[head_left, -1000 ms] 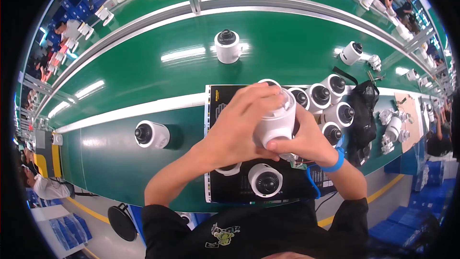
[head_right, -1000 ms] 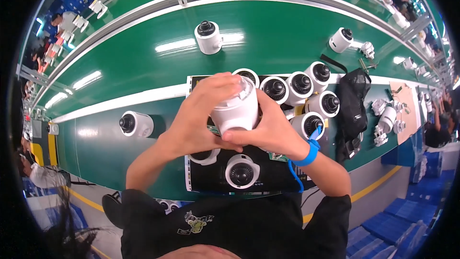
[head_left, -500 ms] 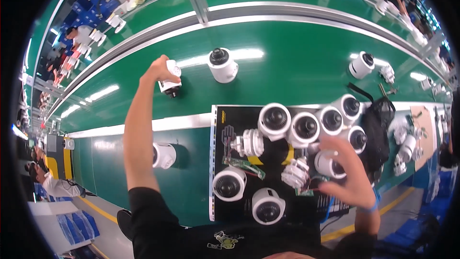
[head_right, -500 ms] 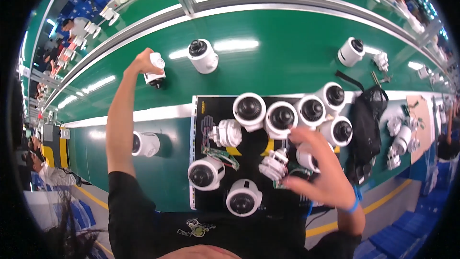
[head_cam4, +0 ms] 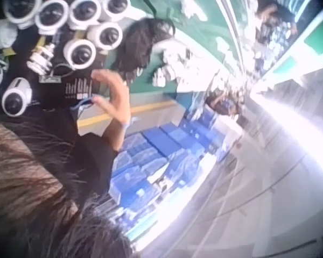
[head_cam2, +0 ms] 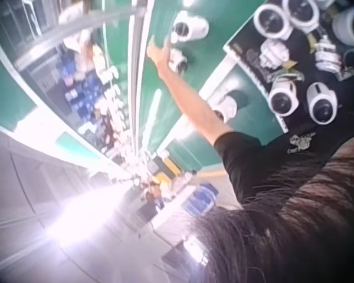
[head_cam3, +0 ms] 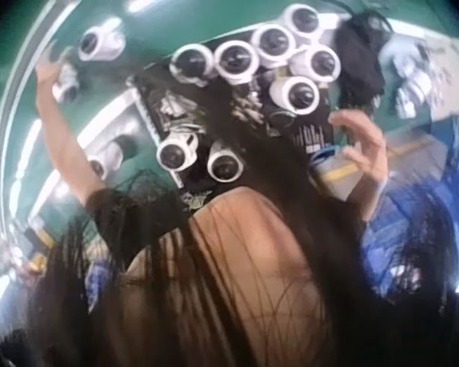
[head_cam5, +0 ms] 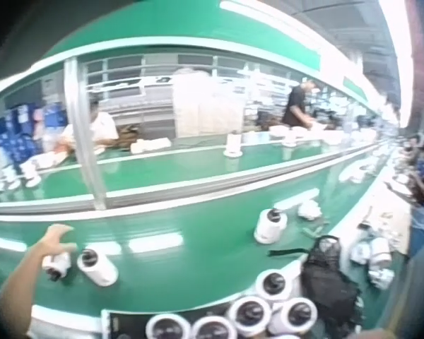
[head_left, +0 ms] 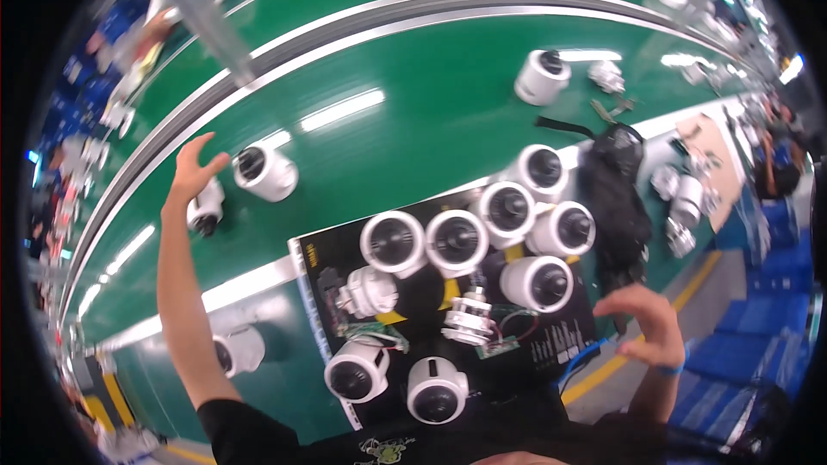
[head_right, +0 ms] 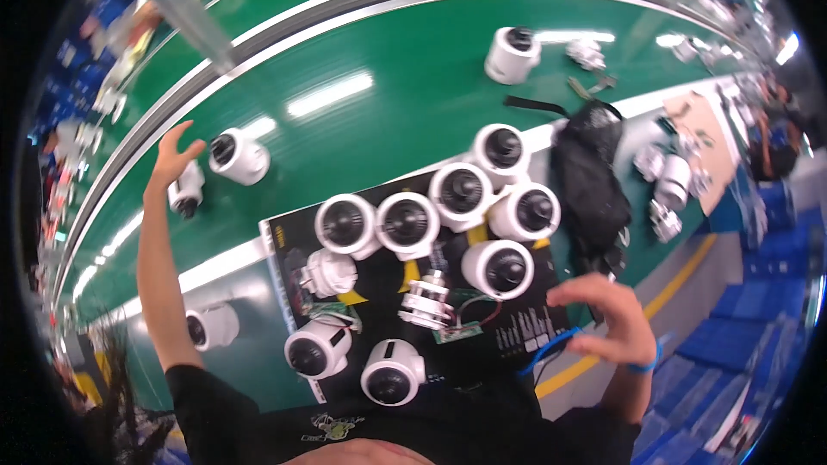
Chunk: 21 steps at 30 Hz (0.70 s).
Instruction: Assembling security camera components including circuit boards and housings on a factory production line.
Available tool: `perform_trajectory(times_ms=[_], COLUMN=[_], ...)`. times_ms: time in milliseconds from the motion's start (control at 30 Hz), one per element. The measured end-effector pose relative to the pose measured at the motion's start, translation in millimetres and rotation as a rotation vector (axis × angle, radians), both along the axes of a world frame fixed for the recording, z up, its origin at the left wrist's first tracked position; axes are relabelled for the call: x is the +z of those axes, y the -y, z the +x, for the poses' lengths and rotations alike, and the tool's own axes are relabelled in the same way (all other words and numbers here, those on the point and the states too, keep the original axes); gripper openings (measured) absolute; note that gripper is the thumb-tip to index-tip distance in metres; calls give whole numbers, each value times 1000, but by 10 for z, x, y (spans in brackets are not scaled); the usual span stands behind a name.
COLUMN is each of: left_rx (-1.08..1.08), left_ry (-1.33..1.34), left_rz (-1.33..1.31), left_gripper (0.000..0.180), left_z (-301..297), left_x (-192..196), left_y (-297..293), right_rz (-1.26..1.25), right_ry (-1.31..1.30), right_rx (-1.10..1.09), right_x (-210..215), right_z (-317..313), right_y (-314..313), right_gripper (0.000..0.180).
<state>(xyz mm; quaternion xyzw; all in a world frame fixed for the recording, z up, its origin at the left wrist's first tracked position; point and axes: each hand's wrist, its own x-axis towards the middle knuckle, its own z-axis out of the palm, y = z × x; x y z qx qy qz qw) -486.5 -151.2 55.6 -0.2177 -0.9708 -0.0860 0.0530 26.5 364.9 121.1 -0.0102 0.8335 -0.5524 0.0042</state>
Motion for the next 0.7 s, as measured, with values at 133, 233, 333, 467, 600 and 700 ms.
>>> perform_trajectory(times_ms=[133, 233, 333, 467, 600, 700], left_rx=[-254, -98, -15, -168, -177, -305], left_ry=[184, 54, 34, -170, -157, -303], left_rz=[220, -4, -60, 248, 253, 130], left_gripper=[50, 47, 44, 41, 46, 59], left_z=[443, 712, 947, 1850, 3042, 3790], left_x=[-84, 85, 347, 1002, 1523, 1745], left_y=[-991, -1245, -1142, -1094, -914, -1090], right_rz=[-307, -275, -120, 384, 373, 399], right_ry=[-150, -143, -87, -193, -298, -360], right_rx=[-202, -327, -407, -622, -623, -730], right_x=[149, 127, -116, -938, -1399, -1262], right_z=[-122, -687, -1548, -2781, -3530, -3462], right_y=[-281, -707, -954, -1483, -1442, -1289], right_gripper=[45, 35, 62, 117, 109, 88])
